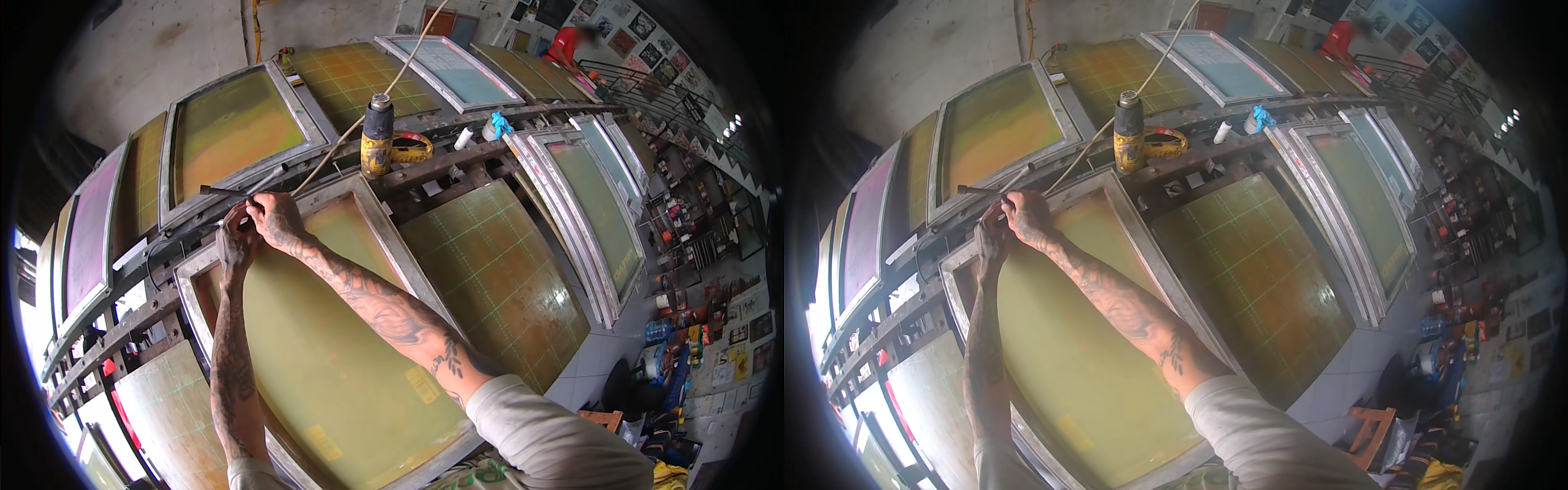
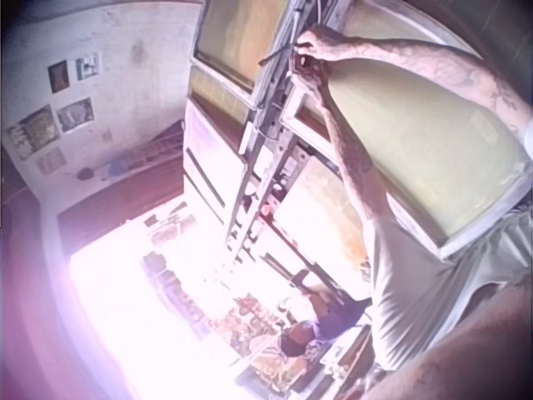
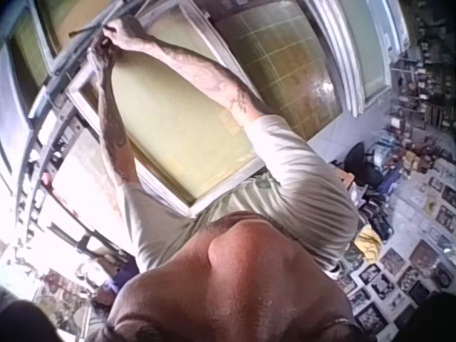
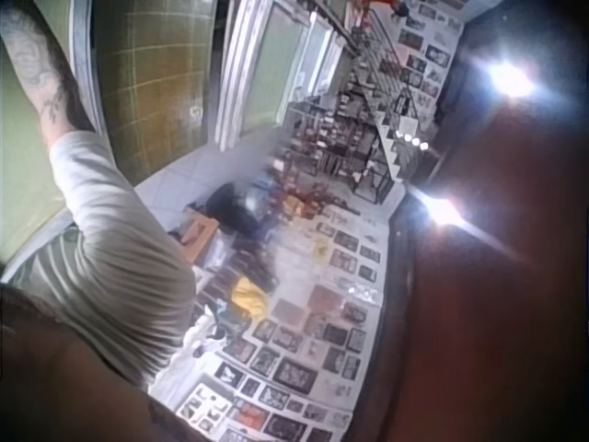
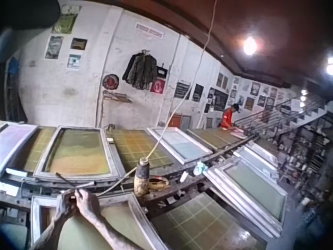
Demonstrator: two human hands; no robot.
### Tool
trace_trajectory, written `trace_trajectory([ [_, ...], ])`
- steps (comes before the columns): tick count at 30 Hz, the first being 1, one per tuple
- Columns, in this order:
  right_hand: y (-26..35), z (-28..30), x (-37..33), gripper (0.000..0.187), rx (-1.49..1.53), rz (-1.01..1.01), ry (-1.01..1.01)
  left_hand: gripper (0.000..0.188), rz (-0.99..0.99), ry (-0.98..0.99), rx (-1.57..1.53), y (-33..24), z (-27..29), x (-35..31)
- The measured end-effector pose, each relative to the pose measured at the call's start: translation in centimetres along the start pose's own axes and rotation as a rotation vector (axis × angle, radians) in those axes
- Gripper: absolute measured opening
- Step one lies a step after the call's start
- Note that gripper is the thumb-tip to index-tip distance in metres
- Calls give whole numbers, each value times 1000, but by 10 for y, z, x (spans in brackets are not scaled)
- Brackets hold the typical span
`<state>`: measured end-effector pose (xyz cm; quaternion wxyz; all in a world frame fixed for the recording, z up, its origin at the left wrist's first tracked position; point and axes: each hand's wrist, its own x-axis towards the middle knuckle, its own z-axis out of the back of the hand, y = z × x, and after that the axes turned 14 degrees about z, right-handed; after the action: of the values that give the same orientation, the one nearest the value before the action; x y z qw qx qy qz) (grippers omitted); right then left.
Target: The person uses a T-handle wrench to tighten bolts on the corners of a rectangular frame resting on a workbench. They systematically move around the frame, securing each corner while another person works in the background.
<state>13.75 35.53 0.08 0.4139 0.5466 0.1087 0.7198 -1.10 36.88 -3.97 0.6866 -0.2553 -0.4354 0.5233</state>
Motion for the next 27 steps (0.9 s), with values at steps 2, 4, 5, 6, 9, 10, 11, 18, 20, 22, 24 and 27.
trace_trajectory([
  [2, 0, -2, 0, 16, 7, -62, 13, 38, -20, 21, -22, -1, 1, 1],
  [4, -4, -2, -2, 14, -4, -50, -7, 38, -45, 48, -50, -4, -1, 4],
  [5, -6, -1, -2, 14, -12, -45, -17, 37, -50, 55, -63, -6, -3, 4],
  [6, -7, -2, -3, 12, -47, -38, -9, 37, -54, 60, -73, -8, -4, 5],
  [9, -8, -9, -7, 9, -96, -14, -17, 26, -44, 8, -96, -14, 1, 2],
  [10, -8, -10, -10, 9, -80, -5, -42, 29, 23, 24, -76, -16, 3, 1],
  [11, -7, -12, -12, 9, -65, 3, -66, 32, 91, 40, -56, -18, 6, 0],
  [18, -17, -6, -10, 8, -36, 93, -61, 30, -117, 1, 125, -9, 5, 4],
  [20, -18, -6, -7, 8, -51, 72, -25, 30, -55, -26, 86, -2, 2, 5],
  [22, -17, -4, -5, 9, -106, 30, 69, 30, 132, 6, 40, -5, 1, 3],
  [24, -14, -4, -5, 10, -77, 16, 68, 30, 144, -28, 11, -9, -1, 2],
  [27, -20, 0, -9, 10, -28, 52, 4, 31, 39, -50, 47, -13, -6, 3],
])
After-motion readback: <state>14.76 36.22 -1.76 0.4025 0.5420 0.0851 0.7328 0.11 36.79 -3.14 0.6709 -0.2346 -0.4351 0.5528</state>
